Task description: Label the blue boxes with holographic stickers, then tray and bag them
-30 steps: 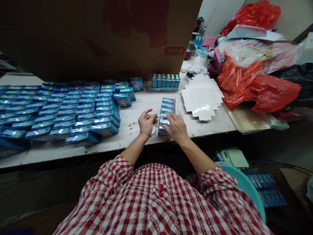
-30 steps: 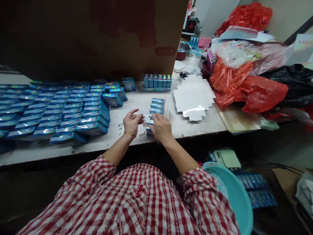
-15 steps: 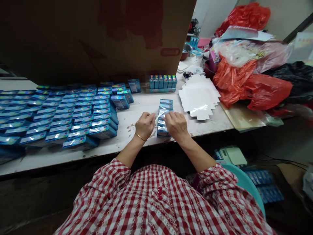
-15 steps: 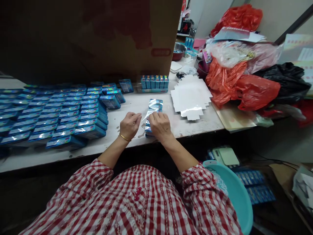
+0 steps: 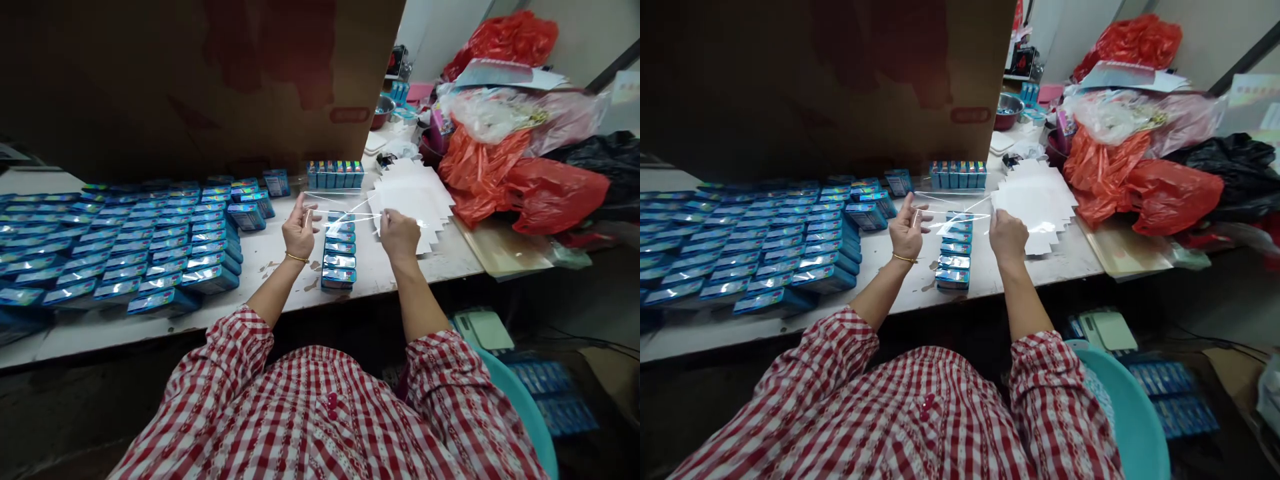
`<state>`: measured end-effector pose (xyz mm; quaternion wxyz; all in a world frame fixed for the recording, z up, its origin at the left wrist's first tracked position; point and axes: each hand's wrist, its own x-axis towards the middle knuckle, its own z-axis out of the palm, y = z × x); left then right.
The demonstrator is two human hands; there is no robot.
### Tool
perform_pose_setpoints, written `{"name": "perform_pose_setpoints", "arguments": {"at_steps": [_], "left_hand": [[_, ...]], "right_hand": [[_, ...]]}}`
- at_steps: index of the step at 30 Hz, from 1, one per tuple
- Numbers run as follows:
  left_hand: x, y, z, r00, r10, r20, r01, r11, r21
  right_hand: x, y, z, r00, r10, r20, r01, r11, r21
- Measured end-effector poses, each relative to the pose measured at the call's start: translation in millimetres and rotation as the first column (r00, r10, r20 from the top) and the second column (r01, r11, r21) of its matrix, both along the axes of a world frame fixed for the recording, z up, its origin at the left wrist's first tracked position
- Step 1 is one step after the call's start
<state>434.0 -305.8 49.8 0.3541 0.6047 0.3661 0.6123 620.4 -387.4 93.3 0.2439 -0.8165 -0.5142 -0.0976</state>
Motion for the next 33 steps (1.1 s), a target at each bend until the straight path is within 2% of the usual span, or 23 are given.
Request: {"name": "perform_pose_setpoints", "arguments": {"at_steps": [1,2,4,5,6,7,9,10,12,14,17,19,21,22,24,26,27,28,30,33], "left_hand": [[3.7,0.5,11.3,0.998,-0.034,0.061,0.035,0.999,-0.007],[6.9,0.3,24.1,0.99,-0.06,0.124,0.061,0.998,-0.004],[12.3,1.9,46.8,0.965,-0.117,0.235,0.126,0.992,-0.022],[15.3,5.4,53.5,0.948,-0.142,0.284,0.165,0.985,-0.057],[18.8,11.4,55.8,0.931,-0.162,0.326,0.209,0.971,-0.115],[22.9,19.8,53.3,0.916,-0.169,0.364,0.253,0.947,-0.197],[33.3,41.6,36.5,0.896,-0.139,0.422,0.326,0.851,-0.413],[39.0,53.7,24.6,0.893,-0.097,0.44,0.343,0.779,-0.524],[50.2,76.9,0.5,0.886,-0.012,0.463,0.349,0.676,-0.649],[59.9,96.6,-19.0,0.875,0.025,0.484,0.353,0.65,-0.672],[69.5,117.2,-41.0,0.888,0.009,0.46,0.326,0.692,-0.644],[71.7,122.8,-57.3,0.943,-0.011,0.333,0.241,0.713,-0.659],[70.4,119.9,-76.7,0.993,-0.056,0.1,0.108,0.745,-0.658],[68.8,115.4,-86.7,0.996,-0.084,-0.033,0.044,0.775,-0.631],[64.5,102.6,-104.3,0.96,-0.126,-0.249,-0.028,0.844,-0.536],[59.2,88.6,-116.1,0.929,-0.125,-0.348,-0.057,0.881,-0.469],[55.9,82.4,-119.5,0.926,-0.109,-0.36,-0.076,0.884,-0.462],[51.8,76.8,-121.6,0.93,-0.09,-0.356,-0.095,0.877,-0.471],[40.3,67.1,-123.3,0.947,-0.047,-0.317,-0.133,0.842,-0.523],[14.7,50.0,-124.7,0.974,0.017,-0.225,-0.155,0.778,-0.61]], "right_hand": [[0.2,5.8,5.1,0.998,0.042,-0.05,-0.034,0.988,0.15],[-0.1,11.7,10.1,0.991,0.09,-0.097,-0.054,0.945,0.323],[-1.1,25.6,16.6,0.964,0.185,-0.193,-0.025,0.779,0.626],[-1.0,34.2,16.4,0.937,0.232,-0.261,0.023,0.705,0.709],[-0.4,44.2,13.1,0.894,0.282,-0.35,0.079,0.668,0.74],[0.8,55.3,6.5,0.825,0.327,-0.46,0.134,0.678,0.723],[5.1,79.2,-14.1,0.599,0.349,-0.72,0.222,0.792,0.568],[7.9,90.9,-26.2,0.462,0.316,-0.829,0.246,0.852,0.462],[14.9,111.4,-48.6,0.234,0.232,-0.944,0.281,0.914,0.294],[23.0,127.5,-64.4,0.101,0.194,-0.976,0.314,0.924,0.216],[34.8,142.1,-79.9,0.027,0.228,-0.973,0.325,0.919,0.224],[39.3,143.2,-93.0,0.02,0.232,-0.972,0.284,0.931,0.228],[38.1,135.8,-110.8,0.064,0.169,-0.983,0.208,0.961,0.179],[35.0,129.2,-120.5,0.126,0.126,-0.984,0.164,0.975,0.146],[24.4,113.3,-138.3,0.343,0.083,-0.935,0.086,0.989,0.12],[9.8,98.1,-150.6,0.569,0.077,-0.818,0.057,0.99,0.132],[1.8,91.9,-154.4,0.641,0.066,-0.765,0.068,0.988,0.141],[-6.4,87.0,-156.9,0.677,0.047,-0.734,0.09,0.985,0.146],[-23.1,79.7,-159.5,0.669,0.007,-0.743,0.148,0.979,0.143],[-48.9,70.2,-162.0,0.567,0.002,-0.824,0.201,0.969,0.141]]}}
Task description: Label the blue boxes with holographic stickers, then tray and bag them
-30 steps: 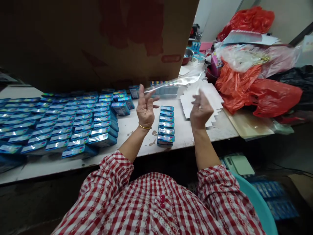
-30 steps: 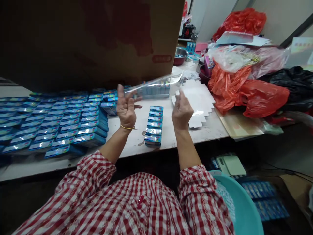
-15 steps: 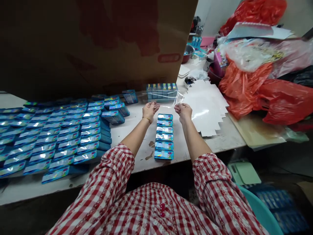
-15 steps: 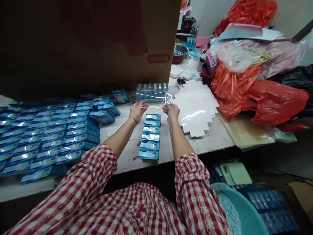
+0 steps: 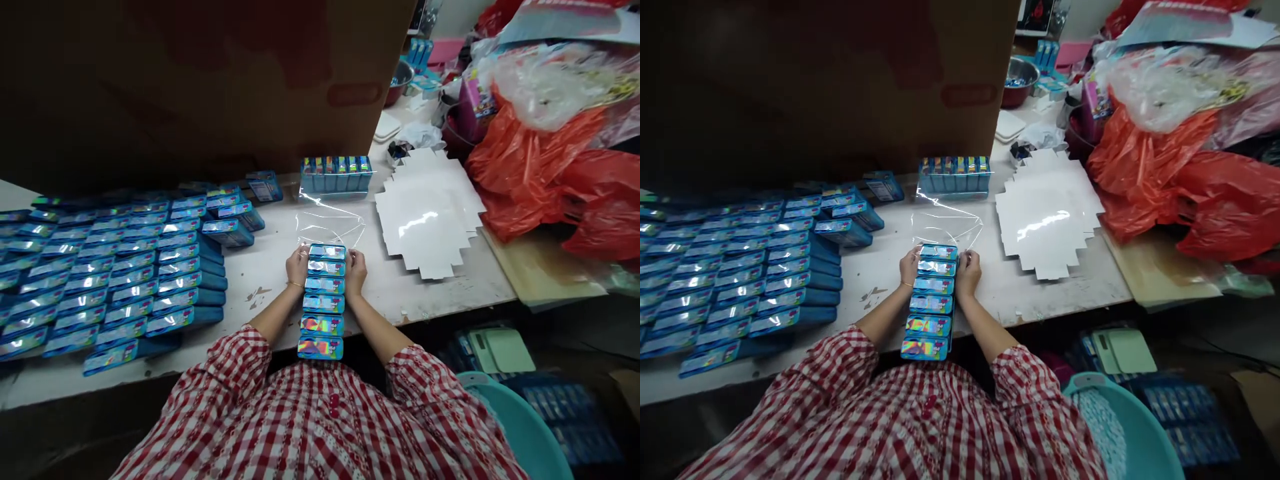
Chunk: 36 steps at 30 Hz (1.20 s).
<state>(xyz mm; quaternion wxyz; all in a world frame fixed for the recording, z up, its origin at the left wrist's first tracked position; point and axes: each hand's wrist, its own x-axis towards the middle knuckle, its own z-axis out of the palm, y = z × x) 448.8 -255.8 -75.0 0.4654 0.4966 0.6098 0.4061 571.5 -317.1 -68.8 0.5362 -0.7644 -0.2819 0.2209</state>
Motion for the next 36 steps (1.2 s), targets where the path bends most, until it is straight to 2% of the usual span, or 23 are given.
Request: {"name": "perform_pose_setpoints", "arguments": {"at_steps": [5,8,12,15,17,19,21,23,26,29,31,33,34,36], "left_hand": [[-41.8,-37.4,-2.5,0.973,0.154,0.172,-0.137,0.984,-0.11],[-57.5,-49.7,-0.9,0.972,0.186,0.142,-0.151,0.963,-0.224],[-75.2,-55.5,7.6,0.99,0.015,-0.14,-0.032,0.992,-0.121],[-87.6,-61.4,17.2,0.932,-0.097,-0.349,0.095,0.995,-0.022],[-93.7,-64.6,23.6,0.876,-0.144,-0.461,0.168,0.986,0.012],[-97.3,-65.0,29.6,0.81,-0.167,-0.563,0.239,0.969,0.056],[-98.1,-62.4,34.8,0.75,-0.14,-0.646,0.306,0.94,0.152],[-96.9,-58.1,39.1,0.701,-0.072,-0.71,0.361,0.894,0.266],[-93.3,-51.8,44.1,0.605,-0.049,-0.795,0.457,0.839,0.296],[-90.7,-45.4,47.5,0.485,-0.14,-0.863,0.565,0.804,0.187],[-90.3,-39.9,49.6,0.44,-0.198,-0.876,0.603,0.788,0.125],[-90.7,-33.7,52.6,0.451,-0.237,-0.86,0.604,0.791,0.098],[-91.0,-30.9,54.5,0.483,-0.253,-0.838,0.588,0.803,0.096],[-91.1,-26.8,58.8,0.597,-0.265,-0.757,0.527,0.841,0.122]], "right_hand": [[-40.1,-22.8,-5.6,0.957,0.047,-0.286,-0.026,0.997,0.078],[-52.8,-33.8,-5.4,0.935,0.099,-0.339,-0.078,0.994,0.074],[-50.4,-42.2,5.4,0.962,0.186,-0.198,-0.205,0.975,-0.082],[-41.9,-49.6,19.4,0.937,0.343,0.07,-0.309,0.905,-0.292],[-37.4,-53.8,28.2,0.837,0.473,0.275,-0.318,0.829,-0.46],[-34.8,-54.6,35.2,0.678,0.578,0.453,-0.292,0.779,-0.555],[-33.2,-51.2,41.3,0.523,0.621,0.583,-0.286,0.773,-0.566],[-31.8,-44.7,48.2,0.437,0.638,0.634,-0.315,0.769,-0.556],[-28.8,-33.6,61.4,0.435,0.687,0.583,-0.373,0.726,-0.578],[-24.2,-22.8,73.5,0.474,0.733,0.488,-0.401,0.673,-0.622],[-21.1,-15.4,78.2,0.532,0.735,0.422,-0.414,0.66,-0.627],[-19.1,-8.7,80.9,0.58,0.715,0.391,-0.419,0.673,-0.609],[-18.5,-6.0,82.1,0.59,0.705,0.394,-0.416,0.683,-0.6],[-18.1,-2.6,85.4,0.588,0.698,0.409,-0.418,0.695,-0.585]]}}
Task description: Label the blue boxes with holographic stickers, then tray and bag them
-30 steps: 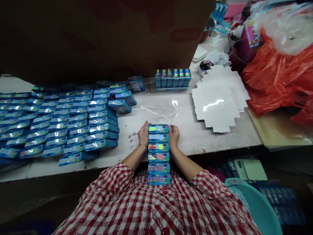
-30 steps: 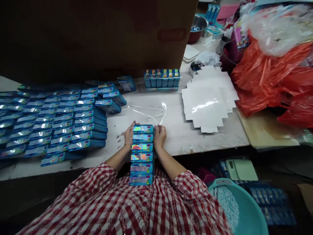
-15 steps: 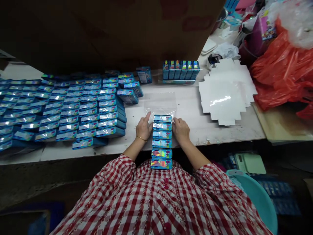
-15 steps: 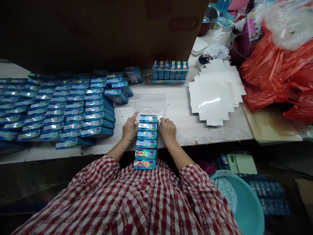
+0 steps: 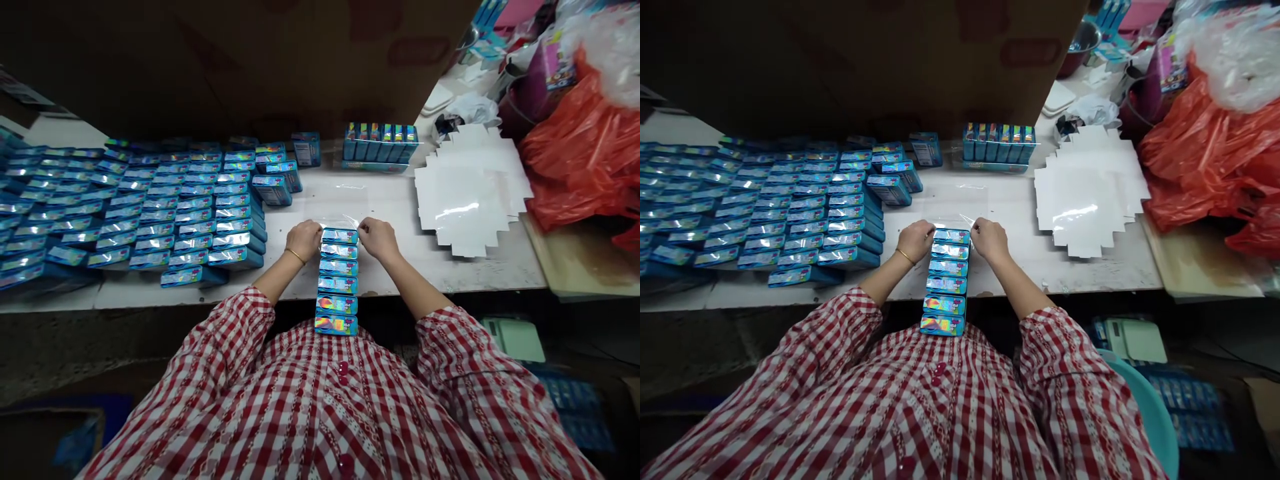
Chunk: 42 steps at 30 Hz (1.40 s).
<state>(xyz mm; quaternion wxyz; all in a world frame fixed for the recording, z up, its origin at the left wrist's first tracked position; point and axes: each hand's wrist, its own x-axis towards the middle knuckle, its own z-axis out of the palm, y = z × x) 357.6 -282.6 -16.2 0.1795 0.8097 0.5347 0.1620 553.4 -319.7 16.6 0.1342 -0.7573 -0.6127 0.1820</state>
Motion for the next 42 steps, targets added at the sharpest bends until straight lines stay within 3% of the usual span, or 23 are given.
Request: {"name": "perform_pose_setpoints", "arguments": {"at_steps": [4,8,12,17,21,26,30,34,37,39,42], "left_hand": [[2.1,-0.8,6.4,0.952,0.122,0.279,-0.105,0.992,-0.074],[3.4,-8.0,7.0,0.912,0.17,0.373,-0.144,0.985,-0.095],[-0.7,-18.3,7.2,0.942,0.032,0.333,-0.063,0.995,0.083],[-6.3,-30.4,5.6,0.956,-0.061,0.287,-0.006,0.974,0.227],[-10.9,-35.6,-4.3,0.944,-0.058,0.324,-0.027,0.968,0.25],[-22.1,-51.5,-29.1,0.943,-0.136,0.304,0.041,0.953,0.299],[-21.3,-58.1,-44.4,0.948,-0.032,0.316,-0.062,0.957,0.284],[-14.7,-53.3,-41.5,0.967,0.104,0.233,-0.144,0.976,0.165],[-11.9,-47.1,-35.7,0.992,0.11,0.061,-0.114,0.991,0.064],[-12.4,-43.8,-34.3,0.997,0.071,-0.041,-0.069,0.997,0.033],[-19.3,-46.9,-37.1,0.99,-0.029,-0.14,0.038,0.997,0.065]], "right_hand": [[-0.3,-0.8,10.4,1.0,0.031,0.001,-0.031,0.999,-0.014],[-3.5,-11.5,16.2,0.99,0.07,0.119,-0.073,0.997,0.018],[-7.0,-31.3,9.9,0.939,0.098,0.331,-0.149,0.98,0.131],[-4.7,-51.1,-1.9,0.898,0.171,0.406,-0.301,0.911,0.281],[-2.6,-57.5,-10.9,0.907,0.192,0.374,-0.324,0.885,0.333],[-5.4,-74.0,-35.3,0.917,0.212,0.338,-0.345,0.848,0.402],[-14.2,-79.4,-55.8,0.961,0.071,0.268,-0.178,0.9,0.398],[-18.9,-72.3,-61.8,0.976,-0.003,0.218,-0.05,0.971,0.235],[-18.5,-64.7,-61.3,0.973,0.008,0.23,-0.033,0.994,0.104],[-17.3,-60.8,-60.9,0.969,0.021,0.245,-0.045,0.995,0.091],[-14.4,-63.4,-60.1,0.952,0.094,0.29,-0.153,0.97,0.189]]}}
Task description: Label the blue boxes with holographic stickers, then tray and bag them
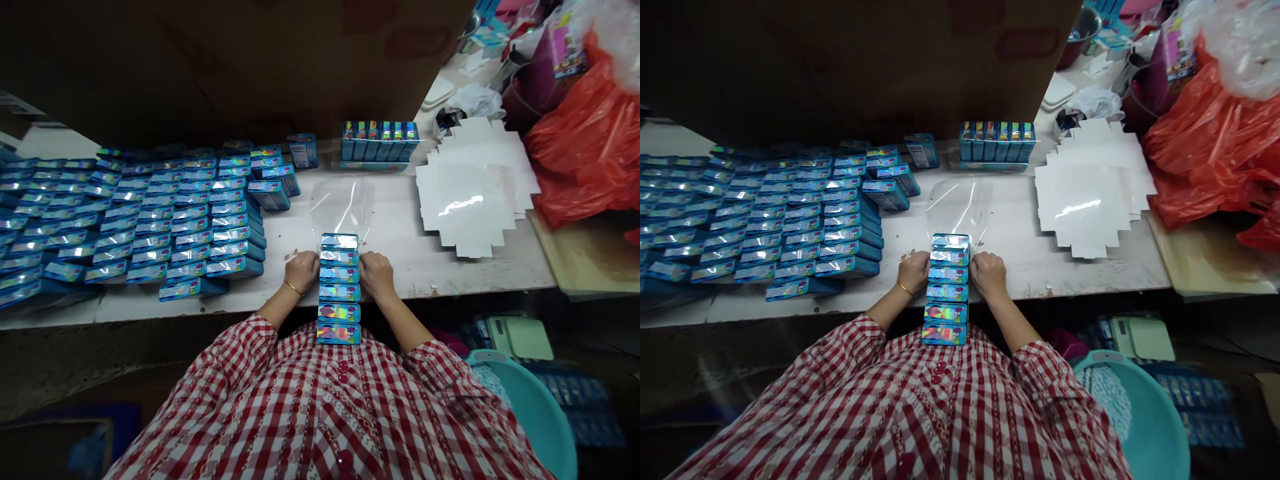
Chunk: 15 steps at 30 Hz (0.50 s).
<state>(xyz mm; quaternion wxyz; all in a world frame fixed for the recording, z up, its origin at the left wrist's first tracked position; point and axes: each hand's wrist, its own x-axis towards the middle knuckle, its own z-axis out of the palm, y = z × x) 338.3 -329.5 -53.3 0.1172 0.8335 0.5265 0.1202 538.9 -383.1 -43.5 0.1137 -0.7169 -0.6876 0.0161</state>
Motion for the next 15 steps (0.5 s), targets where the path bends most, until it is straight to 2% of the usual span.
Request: {"name": "perform_pose_setpoints", "arguments": {"at_steps": [2,4,6,10,15], "left_hand": [[-9.3,-11.7,-3.9,0.993,-0.116,-0.023,0.117,0.991,0.062],[-21.3,-31.2,-7.8,0.97,-0.243,-0.013,0.242,0.96,0.142],[-33.9,-54.3,-10.2,0.943,-0.333,0.021,0.321,0.924,0.209],[-54.2,-89.9,-8.5,0.894,-0.439,0.091,0.418,0.889,0.188],[-67.9,-101.6,0.0,0.767,-0.608,0.204,0.596,0.793,0.125]], "right_hand": [[1.8,-11.2,0.8,0.994,0.101,0.035,-0.105,0.987,0.125],[2.9,-30.4,1.7,0.979,0.194,0.066,-0.204,0.949,0.24],[3.7,-54.9,2.6,0.961,0.27,0.062,-0.276,0.914,0.298],[8.6,-101.8,3.2,0.904,0.426,-0.024,-0.403,0.87,0.284],[19.0,-134.9,1.6,0.751,0.658,-0.058,-0.617,0.73,0.292]]}}
